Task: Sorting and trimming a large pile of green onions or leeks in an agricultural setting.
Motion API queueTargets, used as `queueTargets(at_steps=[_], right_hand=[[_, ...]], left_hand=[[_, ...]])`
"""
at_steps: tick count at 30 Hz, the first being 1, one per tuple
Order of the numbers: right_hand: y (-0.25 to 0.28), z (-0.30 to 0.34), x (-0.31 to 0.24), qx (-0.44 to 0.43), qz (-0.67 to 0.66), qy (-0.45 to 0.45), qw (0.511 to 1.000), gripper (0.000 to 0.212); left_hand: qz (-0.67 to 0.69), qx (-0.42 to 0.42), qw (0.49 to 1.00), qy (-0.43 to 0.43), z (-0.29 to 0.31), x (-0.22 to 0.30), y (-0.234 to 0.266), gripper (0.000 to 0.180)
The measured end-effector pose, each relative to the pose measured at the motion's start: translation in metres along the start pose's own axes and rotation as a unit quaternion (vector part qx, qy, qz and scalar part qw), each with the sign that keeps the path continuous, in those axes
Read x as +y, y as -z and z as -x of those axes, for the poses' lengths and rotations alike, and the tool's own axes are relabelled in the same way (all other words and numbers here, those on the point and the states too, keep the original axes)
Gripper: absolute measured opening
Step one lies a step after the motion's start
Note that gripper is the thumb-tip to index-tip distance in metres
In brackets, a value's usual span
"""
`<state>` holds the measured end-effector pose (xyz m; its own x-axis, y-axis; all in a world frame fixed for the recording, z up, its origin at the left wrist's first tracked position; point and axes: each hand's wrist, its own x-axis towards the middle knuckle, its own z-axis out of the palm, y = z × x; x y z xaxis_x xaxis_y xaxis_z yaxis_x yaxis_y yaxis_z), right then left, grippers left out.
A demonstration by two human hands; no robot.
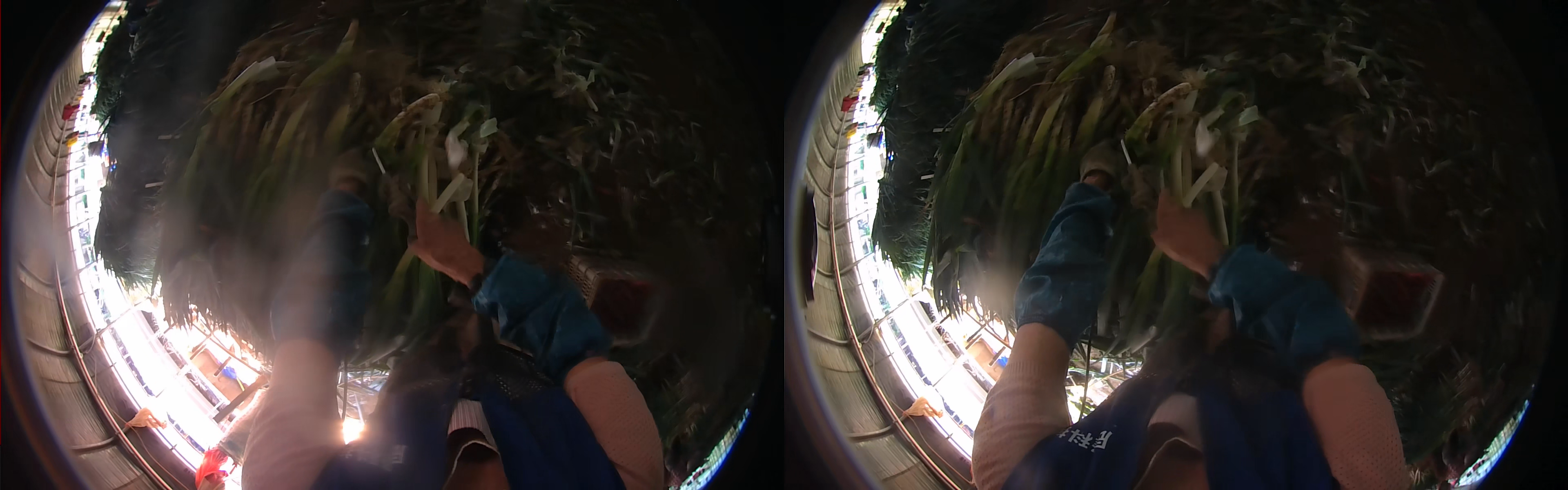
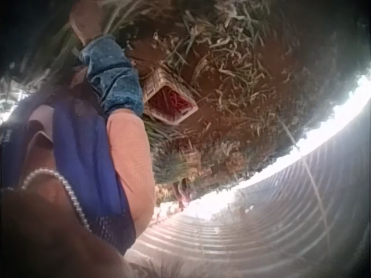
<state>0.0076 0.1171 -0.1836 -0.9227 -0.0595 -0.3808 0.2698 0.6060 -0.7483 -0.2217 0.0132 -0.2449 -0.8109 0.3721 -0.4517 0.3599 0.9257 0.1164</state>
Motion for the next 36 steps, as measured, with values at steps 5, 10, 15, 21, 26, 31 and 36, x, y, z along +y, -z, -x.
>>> queueTargets(at_steps=[5, 10, 15, 21, 26, 31, 36], right_hand=[[-0.023, 0.024, 0.029, 0.106, 0.057, 0.043, 0.992, 0.063], [-0.044, 0.001, 0.041, 0.209, 0.207, 0.12, 0.948, 0.064], [-0.03, -0.004, 0.018, 0.006, 0.168, -0.045, 0.985, 0.064], [-0.006, -0.015, 0.017, -0.004, 0.212, -0.09, 0.973, 0.063], [0.006, 0.004, -0.005, 0.09, 0.11, 0.008, 0.99, 0.064], [-0.016, 0.035, 0.029, 0.25, 0.181, 0.054, 0.95, 0.067], [0.006, 0.018, 0.037, 0.098, 0.124, -0.015, 0.987, 0.068]], left_hand=[[0.026, 0.07, 0.997, -0.025, 0.017, 0.04, -0.002, 0.029], [-0.101, 0.033, 0.994, -0.014, 0.015, 0.051, 0.005, 0.026], [-0.168, 0.015, 0.985, -0.044, 0.009, 0.043, 0.005, 0.024], [-0.25, -0.032, 0.939, -0.236, -0.01, 0.035, -0.009, 0.03], [0.024, 0.007, 0.978, -0.209, -0.007, -0.022, 0.004, 0.021], [-0.024, 0.004, 0.992, -0.123, 0.018, 0.071, 0.021, 0.027], [-0.06, -0.031, 0.998, -0.002, 0.064, 0.091, 0.036, 0.04]])
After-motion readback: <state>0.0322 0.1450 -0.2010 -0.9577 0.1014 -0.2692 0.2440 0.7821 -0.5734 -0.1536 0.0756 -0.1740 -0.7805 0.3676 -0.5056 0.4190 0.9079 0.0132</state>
